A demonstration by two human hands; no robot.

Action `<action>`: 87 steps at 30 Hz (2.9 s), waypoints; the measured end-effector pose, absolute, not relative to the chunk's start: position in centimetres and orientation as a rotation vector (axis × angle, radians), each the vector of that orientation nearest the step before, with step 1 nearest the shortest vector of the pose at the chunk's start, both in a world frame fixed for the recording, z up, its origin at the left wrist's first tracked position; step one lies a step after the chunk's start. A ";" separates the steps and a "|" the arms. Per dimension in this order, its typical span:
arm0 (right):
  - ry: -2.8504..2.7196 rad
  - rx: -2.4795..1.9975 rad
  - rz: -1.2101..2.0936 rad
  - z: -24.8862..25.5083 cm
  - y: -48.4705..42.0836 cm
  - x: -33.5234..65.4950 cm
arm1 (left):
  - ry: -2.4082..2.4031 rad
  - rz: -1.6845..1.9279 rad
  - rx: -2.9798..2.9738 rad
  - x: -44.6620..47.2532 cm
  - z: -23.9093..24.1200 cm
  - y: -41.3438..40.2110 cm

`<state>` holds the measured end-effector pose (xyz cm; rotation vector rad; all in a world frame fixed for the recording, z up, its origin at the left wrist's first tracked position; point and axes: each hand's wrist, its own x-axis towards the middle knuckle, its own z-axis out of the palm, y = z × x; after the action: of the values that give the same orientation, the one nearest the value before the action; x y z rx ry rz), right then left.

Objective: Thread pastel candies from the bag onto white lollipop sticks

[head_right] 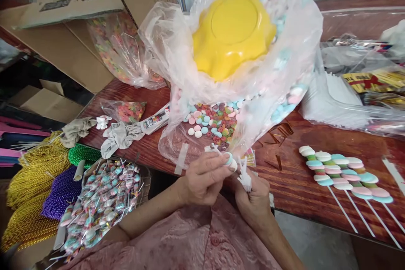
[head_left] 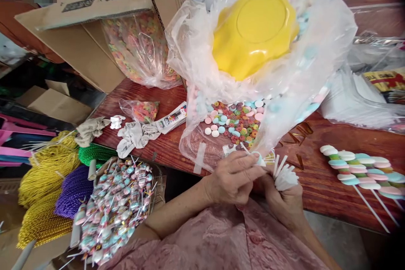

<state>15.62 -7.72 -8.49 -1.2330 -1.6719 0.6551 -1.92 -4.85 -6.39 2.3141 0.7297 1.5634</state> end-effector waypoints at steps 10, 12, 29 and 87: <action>-1.739 -1.366 0.468 -8.3 -7.4 19.9 | 1.551 0.730 2.318 -4.8 -6.0 5.7; -1.765 -1.343 0.420 -7.9 -7.4 19.6 | 1.664 0.483 2.364 -4.1 -6.1 7.1; -1.894 -1.201 0.405 -7.7 -7.2 18.8 | 1.634 0.684 2.485 -4.1 -8.1 6.0; -2.006 -1.164 0.416 -7.2 -6.4 15.1 | 0.968 1.286 1.068 -3.9 -6.2 -2.3</action>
<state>15.11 -6.39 -7.24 -1.1644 -2.0061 0.4155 -3.89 -2.34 -6.23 1.0676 0.9683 1.2858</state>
